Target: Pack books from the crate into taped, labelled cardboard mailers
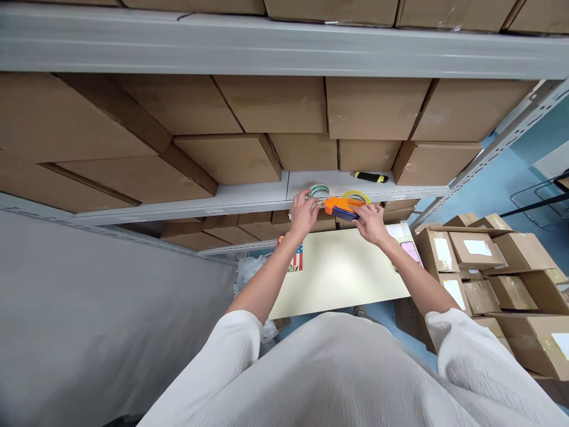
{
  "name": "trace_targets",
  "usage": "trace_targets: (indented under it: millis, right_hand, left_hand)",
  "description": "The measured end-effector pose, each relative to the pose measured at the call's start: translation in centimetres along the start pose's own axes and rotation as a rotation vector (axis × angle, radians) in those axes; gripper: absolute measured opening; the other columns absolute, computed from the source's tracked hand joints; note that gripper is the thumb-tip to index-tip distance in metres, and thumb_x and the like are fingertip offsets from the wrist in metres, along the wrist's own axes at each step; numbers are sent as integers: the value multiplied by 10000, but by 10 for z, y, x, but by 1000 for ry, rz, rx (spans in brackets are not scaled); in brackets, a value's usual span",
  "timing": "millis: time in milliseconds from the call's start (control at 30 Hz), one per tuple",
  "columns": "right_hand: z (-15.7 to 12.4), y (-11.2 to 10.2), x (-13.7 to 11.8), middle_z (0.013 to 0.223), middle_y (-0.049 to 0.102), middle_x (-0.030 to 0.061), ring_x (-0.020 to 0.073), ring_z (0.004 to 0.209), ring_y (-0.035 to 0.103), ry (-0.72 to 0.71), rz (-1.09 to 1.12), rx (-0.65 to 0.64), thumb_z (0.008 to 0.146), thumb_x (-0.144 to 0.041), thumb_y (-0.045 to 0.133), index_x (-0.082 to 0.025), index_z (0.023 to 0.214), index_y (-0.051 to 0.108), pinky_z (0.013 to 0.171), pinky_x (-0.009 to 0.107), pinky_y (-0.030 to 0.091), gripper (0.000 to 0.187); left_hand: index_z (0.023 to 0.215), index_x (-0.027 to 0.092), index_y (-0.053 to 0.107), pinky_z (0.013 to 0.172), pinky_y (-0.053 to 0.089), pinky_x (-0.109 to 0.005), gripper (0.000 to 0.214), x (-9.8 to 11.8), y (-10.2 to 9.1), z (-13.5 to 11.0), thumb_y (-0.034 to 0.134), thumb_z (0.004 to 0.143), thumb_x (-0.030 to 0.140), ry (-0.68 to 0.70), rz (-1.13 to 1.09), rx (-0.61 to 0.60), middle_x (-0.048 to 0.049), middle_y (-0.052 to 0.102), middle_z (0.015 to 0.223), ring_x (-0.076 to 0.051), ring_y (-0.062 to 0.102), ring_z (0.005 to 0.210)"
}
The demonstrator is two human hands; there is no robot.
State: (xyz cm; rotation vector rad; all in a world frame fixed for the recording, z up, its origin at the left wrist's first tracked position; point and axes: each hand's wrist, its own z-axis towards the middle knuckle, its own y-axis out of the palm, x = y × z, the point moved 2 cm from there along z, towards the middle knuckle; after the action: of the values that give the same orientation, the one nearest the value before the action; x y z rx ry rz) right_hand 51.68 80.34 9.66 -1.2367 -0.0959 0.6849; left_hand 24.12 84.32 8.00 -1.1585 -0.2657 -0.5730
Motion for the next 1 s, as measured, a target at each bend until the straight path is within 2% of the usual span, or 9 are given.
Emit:
trace_targets:
  millis: [167,467,600,667,733,867,1000]
  right_hand:
    - [-12,11,-5,1250,752,145,366,1214,570,9,21,39,1089,-409,493,-236,1434,677,1048,526,345,428]
    - [-13,18,-20,1239,746,153,370,1209,561,17,22,48,1109,-425,468,-222,1456,663,1003,501,356,447]
    - [-20,16,-22,1257,745,156,366,1207,562,12,19,50,1113,-420,465,-222,1457,663,986,489,354,444]
    - [-27,16,-17,1264,746,154,363,1206,566,32,18,55,1109,-412,472,-222,1450,665,976,485,358,435]
    - [-35,17,-9,1252,750,152,363,1197,570,71,18,68,1103,-408,481,-220,1442,670,963,482,365,431]
    - [-45,23,2,1224,755,153,365,1170,574,122,27,69,1092,-442,499,-218,1441,678,951,481,381,452]
    - [-53,32,-1,1205,761,150,363,1165,585,125,78,67,1093,-479,495,-226,1423,693,958,490,394,460]
  left_hand:
    - [1156,249,756,1058,479,-496,220,8,-11,-17,567,1049,288,-66,38,29,-152,613,1463,-366,500,1376]
    - [1130,251,742,1090,433,-525,211,15,-21,-24,545,1061,285,-104,67,71,-161,635,1375,-376,494,1353]
    - [1152,238,737,1109,432,-545,225,8,-28,-27,537,1056,277,-170,54,116,-178,627,1361,-387,498,1336]
    - [1184,222,733,1124,428,-555,254,-2,-38,-24,518,1059,273,-250,61,188,-194,623,1345,-396,495,1330]
    - [1208,218,728,1156,413,-554,267,-11,-49,-17,519,1060,290,-271,78,222,-196,610,1365,-399,478,1359]
    - [1205,221,727,1156,415,-564,257,-15,-58,2,549,1044,312,-262,111,155,-191,605,1401,-417,482,1372]
    - [1192,217,730,1147,420,-563,254,-12,-48,14,545,1031,283,-296,130,91,-195,611,1398,-422,503,1362]
